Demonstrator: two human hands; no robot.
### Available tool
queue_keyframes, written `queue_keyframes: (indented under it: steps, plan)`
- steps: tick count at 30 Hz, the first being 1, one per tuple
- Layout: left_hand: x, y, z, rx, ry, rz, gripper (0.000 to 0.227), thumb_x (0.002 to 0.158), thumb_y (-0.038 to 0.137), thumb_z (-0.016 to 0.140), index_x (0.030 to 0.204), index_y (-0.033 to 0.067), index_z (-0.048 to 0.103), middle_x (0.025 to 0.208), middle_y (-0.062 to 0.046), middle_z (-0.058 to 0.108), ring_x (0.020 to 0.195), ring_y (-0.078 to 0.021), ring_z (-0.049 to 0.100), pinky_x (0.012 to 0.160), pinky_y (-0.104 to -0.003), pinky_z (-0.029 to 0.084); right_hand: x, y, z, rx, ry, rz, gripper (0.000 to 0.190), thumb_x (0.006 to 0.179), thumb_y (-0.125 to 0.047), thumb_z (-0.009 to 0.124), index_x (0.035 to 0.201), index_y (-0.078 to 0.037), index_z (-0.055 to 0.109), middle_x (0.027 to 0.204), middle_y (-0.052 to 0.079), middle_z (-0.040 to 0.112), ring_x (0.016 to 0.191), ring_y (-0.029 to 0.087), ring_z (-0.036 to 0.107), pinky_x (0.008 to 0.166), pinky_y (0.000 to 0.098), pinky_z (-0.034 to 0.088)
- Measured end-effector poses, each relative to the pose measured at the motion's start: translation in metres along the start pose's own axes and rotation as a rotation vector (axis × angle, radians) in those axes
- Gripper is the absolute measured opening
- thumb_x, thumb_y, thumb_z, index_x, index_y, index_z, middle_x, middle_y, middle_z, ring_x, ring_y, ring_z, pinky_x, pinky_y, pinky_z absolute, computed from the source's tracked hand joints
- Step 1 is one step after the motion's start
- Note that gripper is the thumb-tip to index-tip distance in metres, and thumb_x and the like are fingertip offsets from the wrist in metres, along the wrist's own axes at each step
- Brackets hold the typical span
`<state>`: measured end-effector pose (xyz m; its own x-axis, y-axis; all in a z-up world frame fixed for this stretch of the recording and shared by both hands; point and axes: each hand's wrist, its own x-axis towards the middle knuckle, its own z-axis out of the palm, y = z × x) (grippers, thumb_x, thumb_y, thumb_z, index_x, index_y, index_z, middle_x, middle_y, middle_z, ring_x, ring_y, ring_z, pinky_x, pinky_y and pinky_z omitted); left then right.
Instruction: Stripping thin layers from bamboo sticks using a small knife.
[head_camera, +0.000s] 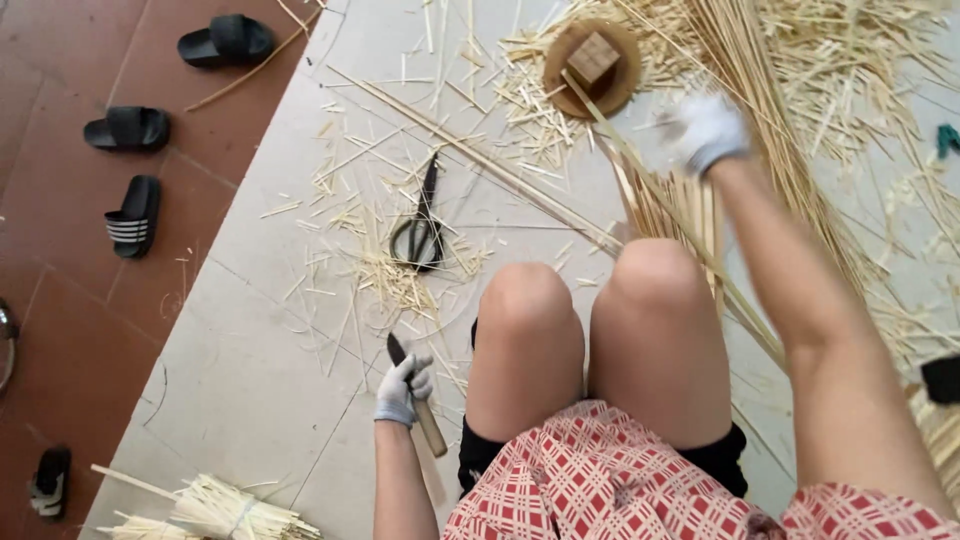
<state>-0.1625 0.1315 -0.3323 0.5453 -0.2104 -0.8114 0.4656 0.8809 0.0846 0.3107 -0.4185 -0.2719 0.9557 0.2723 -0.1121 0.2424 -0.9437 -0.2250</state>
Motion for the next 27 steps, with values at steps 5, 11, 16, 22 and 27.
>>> queue_keyframes:
  steps: [5,11,16,22,27]
  plan:
    - [0.021,-0.01,0.014,1.558,0.735,0.22,0.079,0.08,0.011,0.068,0.153,0.0116,0.036,0.075,-0.015,0.068,0.056,-0.0255,0.058,0.05,-0.037,0.047,-0.052,-0.065,0.125,0.123,-0.356,-0.159,0.04,0.083,-0.031,0.069,0.122,-0.022,0.072,0.114,0.018,0.072,0.103,0.038,0.069,0.091,0.0472,0.055]
    - [0.023,-0.005,0.087,1.578,0.674,0.416,0.073,0.093,0.022,0.061,0.161,0.0228,0.034,0.075,-0.022,0.064,0.052,-0.0331,0.061,0.046,-0.046,0.049,-0.061,-0.051,0.173,0.335,-0.429,-0.01,0.034,0.089,-0.029,0.067,0.121,-0.021,0.074,0.113,0.017,0.074,0.101,0.037,0.069,0.09,0.0452,0.055]
    - [0.05,0.043,0.14,1.195,0.542,0.443,0.04,0.109,0.047,0.043,0.124,0.0098,0.046,0.066,-0.014,0.053,0.042,-0.0236,0.046,0.038,-0.038,0.04,-0.053,-0.057,0.042,0.72,-0.562,0.13,0.028,0.096,-0.026,0.065,0.118,-0.014,0.077,0.098,0.007,0.077,0.081,0.019,0.066,0.073,0.0341,0.055]
    - [-0.043,0.121,0.278,0.59,0.04,0.681,0.056,0.105,0.054,0.042,0.09,0.0051,0.063,0.053,-0.004,0.048,0.039,-0.0172,0.042,0.039,-0.034,0.037,-0.078,-0.022,-0.105,0.665,-0.628,0.153,0.03,0.094,-0.026,0.069,0.118,-0.013,0.08,0.089,0.005,0.079,0.07,0.014,0.062,0.062,0.0302,0.051]
    - [-0.069,0.163,0.271,0.454,-0.175,0.753,0.066,0.108,0.059,0.042,0.094,-0.0007,0.066,0.052,-0.002,0.045,0.041,-0.0156,0.038,0.041,-0.033,0.037,-0.096,0.082,-0.124,0.608,-0.709,0.178,0.028,0.096,-0.027,0.071,0.118,-0.013,0.081,0.088,0.009,0.082,0.073,0.016,0.067,0.063,0.0323,0.055]
